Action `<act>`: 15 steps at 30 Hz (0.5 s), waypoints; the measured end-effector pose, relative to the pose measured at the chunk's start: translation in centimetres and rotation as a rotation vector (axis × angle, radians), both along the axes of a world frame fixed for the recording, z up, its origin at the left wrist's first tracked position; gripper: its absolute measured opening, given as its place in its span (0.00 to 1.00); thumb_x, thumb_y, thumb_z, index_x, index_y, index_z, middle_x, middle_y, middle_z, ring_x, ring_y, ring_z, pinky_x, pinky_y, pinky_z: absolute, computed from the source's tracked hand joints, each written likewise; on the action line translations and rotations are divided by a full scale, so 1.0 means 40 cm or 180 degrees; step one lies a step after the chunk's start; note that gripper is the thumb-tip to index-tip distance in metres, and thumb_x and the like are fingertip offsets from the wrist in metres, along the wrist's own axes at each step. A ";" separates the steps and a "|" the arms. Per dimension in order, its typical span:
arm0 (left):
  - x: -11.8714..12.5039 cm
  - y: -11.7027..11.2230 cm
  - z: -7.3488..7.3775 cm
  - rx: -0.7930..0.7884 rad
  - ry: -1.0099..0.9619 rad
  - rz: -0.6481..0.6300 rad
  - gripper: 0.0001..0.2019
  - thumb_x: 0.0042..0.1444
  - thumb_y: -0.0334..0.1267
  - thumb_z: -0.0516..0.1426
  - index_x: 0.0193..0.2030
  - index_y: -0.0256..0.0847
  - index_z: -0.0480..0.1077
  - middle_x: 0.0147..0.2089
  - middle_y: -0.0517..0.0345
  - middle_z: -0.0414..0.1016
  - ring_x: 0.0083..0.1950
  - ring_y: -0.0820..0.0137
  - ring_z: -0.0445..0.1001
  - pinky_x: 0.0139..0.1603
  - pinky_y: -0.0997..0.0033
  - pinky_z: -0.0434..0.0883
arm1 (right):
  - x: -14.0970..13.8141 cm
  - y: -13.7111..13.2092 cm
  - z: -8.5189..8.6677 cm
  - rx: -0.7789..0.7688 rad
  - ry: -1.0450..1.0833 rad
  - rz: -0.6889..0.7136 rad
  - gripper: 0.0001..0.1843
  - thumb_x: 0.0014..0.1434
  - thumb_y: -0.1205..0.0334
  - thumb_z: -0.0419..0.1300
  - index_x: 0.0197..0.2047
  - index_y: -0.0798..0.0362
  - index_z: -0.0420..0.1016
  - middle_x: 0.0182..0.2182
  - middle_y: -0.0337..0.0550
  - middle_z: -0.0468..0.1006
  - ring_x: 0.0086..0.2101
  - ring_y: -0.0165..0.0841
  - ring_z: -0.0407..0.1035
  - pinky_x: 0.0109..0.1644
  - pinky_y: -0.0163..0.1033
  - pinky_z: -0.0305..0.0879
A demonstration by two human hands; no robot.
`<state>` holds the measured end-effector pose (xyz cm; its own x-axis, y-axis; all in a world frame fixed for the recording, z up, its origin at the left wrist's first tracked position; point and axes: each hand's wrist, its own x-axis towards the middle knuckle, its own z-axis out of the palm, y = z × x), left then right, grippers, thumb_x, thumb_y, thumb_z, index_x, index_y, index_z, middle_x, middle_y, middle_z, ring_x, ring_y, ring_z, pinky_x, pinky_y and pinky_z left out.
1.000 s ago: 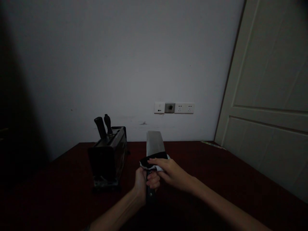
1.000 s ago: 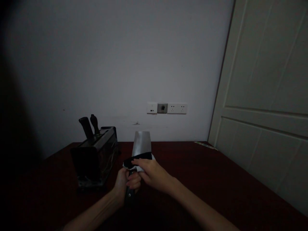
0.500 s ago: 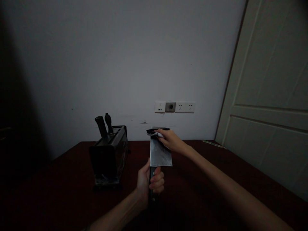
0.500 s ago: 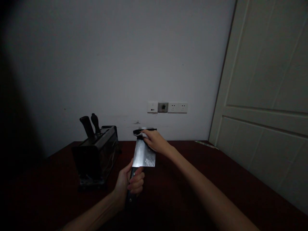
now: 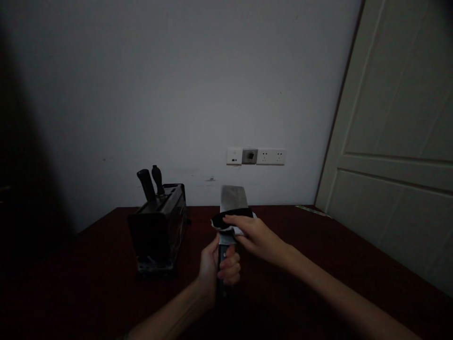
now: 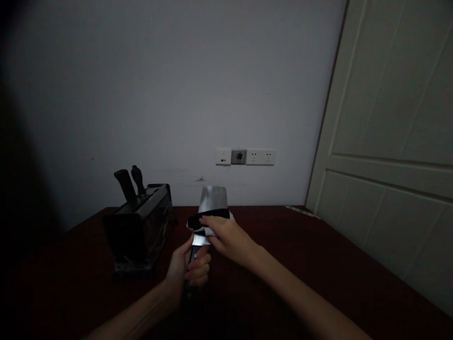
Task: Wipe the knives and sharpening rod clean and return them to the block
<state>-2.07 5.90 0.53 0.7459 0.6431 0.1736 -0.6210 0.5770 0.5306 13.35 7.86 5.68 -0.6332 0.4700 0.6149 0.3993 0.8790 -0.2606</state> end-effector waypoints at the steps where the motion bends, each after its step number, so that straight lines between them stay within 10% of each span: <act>1: -0.001 0.003 -0.003 0.0069 0.0000 0.0042 0.20 0.56 0.46 0.48 0.19 0.35 0.60 0.13 0.68 0.45 0.11 0.83 0.39 0.11 0.82 0.46 | 0.000 -0.020 -0.010 -0.0047 -0.0049 0.0124 0.26 0.54 0.75 0.51 0.57 0.54 0.61 0.52 0.52 0.70 0.53 0.34 0.63 0.56 0.45 0.60; 15: 0.006 -0.029 0.034 0.0145 0.0032 -0.0030 0.28 0.61 0.53 0.36 0.20 0.36 0.61 0.13 0.68 0.45 0.10 0.82 0.38 0.10 0.81 0.47 | 0.012 0.067 0.098 0.0476 0.0022 -0.0395 0.24 0.53 0.74 0.52 0.55 0.59 0.64 0.51 0.58 0.71 0.52 0.41 0.65 0.54 0.50 0.63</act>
